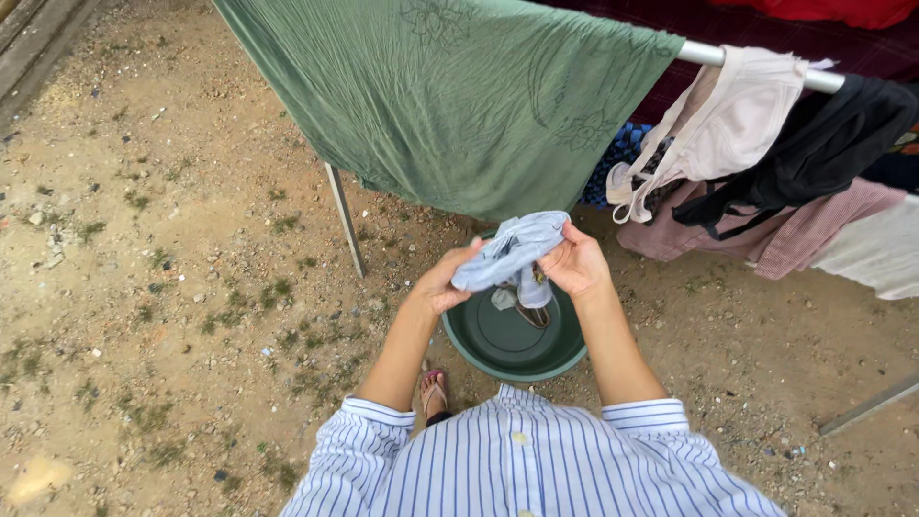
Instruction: The person takes wet garments out of a bucket and hangs them on a metal drying rack. The person spreads a green top, a red shirt, a mustard-colored shirt, and various pieces of underwear over the rack bars.
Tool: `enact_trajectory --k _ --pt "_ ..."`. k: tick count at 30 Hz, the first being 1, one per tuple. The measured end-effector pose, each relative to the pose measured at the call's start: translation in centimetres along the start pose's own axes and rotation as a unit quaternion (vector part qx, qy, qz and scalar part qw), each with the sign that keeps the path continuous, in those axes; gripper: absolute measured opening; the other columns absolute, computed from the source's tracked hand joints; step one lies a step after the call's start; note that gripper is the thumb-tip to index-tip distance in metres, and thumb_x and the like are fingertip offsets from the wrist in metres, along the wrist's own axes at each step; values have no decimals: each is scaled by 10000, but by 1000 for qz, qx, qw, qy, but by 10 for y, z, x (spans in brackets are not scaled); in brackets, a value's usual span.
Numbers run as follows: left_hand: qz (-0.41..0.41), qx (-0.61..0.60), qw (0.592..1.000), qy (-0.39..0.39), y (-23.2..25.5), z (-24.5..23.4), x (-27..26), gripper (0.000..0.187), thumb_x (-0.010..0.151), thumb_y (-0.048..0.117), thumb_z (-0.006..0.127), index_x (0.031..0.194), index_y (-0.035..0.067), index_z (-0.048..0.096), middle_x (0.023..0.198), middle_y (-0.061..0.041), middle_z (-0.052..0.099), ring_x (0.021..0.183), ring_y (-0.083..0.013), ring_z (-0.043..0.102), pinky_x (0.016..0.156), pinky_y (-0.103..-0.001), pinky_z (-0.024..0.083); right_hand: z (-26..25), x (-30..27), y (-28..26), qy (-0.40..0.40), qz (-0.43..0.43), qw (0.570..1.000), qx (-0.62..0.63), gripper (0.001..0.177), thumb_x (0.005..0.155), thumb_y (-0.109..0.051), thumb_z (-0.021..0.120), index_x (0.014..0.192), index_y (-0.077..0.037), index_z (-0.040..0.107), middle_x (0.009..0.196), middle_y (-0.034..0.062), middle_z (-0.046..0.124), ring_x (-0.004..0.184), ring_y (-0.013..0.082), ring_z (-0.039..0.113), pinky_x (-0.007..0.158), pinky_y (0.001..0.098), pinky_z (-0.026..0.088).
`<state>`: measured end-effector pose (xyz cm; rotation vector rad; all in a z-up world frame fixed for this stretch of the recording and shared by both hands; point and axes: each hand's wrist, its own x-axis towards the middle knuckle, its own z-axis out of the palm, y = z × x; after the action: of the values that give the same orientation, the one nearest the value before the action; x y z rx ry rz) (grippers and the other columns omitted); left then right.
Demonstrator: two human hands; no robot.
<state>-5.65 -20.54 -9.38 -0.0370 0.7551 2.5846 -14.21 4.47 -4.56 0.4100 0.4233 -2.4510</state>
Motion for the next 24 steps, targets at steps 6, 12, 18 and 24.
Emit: enact_trajectory --k 6,12,18,24 --pt "-91 91 990 61 39 5 -4 496 1003 188 655 1424 -48 536 1323 -206 638 1155 -258 666 994 -415 548 20 11 -4 -313 143 935 80 329 1202 -201 419 1228 70 603 1141 178 703 1032 262 720 916 392 621" --pt "8 -106 994 23 84 42 -6 421 990 227 520 1307 -45 579 1303 -214 659 1190 -323 675 1063 -515 517 56 -20 -18 -90 -17 897 -433 398 1081 -271 554 1348 24 585 1219 118 691 1090 190 681 938 377 571" --pt "42 -5 999 -18 95 26 0 372 1025 225 614 1254 -63 671 1200 -200 727 1091 -308 688 1000 -461 526 33 4 -26 -152 137 957 -205 486 1085 -379 588 1292 60 626 1168 169 730 1035 220 705 881 369 561" --pt "-143 786 570 -192 128 106 -22 480 860 441 740 1174 79 760 1055 -128 775 976 -285 744 868 -425 549 60 -32 -78 -273 170 585 -745 607 1096 -498 662 1147 107 653 916 270 613 820 260 619 733 445 468"
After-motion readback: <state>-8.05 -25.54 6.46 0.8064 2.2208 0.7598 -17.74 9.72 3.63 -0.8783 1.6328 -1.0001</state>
